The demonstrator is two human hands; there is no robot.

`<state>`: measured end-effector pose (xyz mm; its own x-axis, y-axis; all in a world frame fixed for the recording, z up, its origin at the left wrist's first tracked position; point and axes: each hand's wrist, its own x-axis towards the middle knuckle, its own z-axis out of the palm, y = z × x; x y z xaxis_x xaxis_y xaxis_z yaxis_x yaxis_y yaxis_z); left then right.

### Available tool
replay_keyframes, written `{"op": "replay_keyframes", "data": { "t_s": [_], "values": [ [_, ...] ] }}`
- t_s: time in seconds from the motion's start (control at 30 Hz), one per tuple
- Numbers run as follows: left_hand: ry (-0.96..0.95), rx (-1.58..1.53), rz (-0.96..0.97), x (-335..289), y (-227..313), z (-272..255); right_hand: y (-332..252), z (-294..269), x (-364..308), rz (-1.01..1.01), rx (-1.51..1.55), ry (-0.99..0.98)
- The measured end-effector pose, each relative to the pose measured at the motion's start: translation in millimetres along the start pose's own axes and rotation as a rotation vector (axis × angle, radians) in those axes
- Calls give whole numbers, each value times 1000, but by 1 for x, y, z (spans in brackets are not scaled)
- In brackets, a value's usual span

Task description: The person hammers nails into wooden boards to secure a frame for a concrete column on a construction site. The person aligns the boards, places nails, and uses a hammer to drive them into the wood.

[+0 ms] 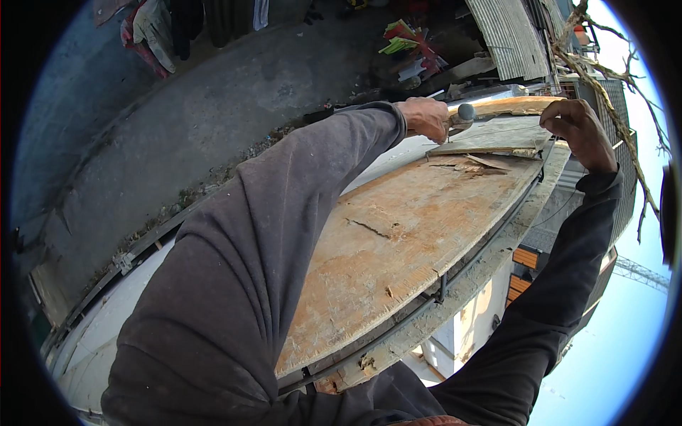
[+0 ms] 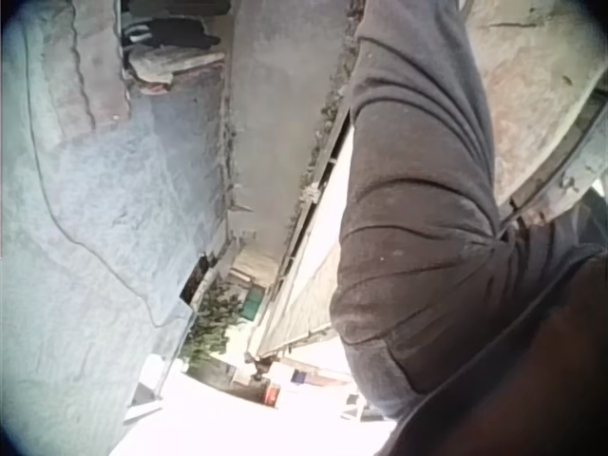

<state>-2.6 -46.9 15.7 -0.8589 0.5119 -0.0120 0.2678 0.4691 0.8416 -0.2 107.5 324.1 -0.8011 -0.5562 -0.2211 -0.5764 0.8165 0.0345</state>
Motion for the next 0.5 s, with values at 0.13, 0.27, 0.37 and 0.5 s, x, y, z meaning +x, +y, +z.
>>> {"op": "replay_keyframes", "data": {
  "t_s": [0.13, 0.27, 0.37, 0.5],
  "values": [
    [46, 40, 64, 8, 5, -5, 23, 11, -8, 47, 246, -44],
    [-40, -89, -43, 15, 15, -7, 11, 8, -20, 271, 295, -131],
    [5, -200, -31, 17, 22, -5, 16, 12, -27, 166, 360, -37],
    [93, -241, -87, 21, 19, -5, 7, 13, -21, 167, 312, -30]
  ]
}}
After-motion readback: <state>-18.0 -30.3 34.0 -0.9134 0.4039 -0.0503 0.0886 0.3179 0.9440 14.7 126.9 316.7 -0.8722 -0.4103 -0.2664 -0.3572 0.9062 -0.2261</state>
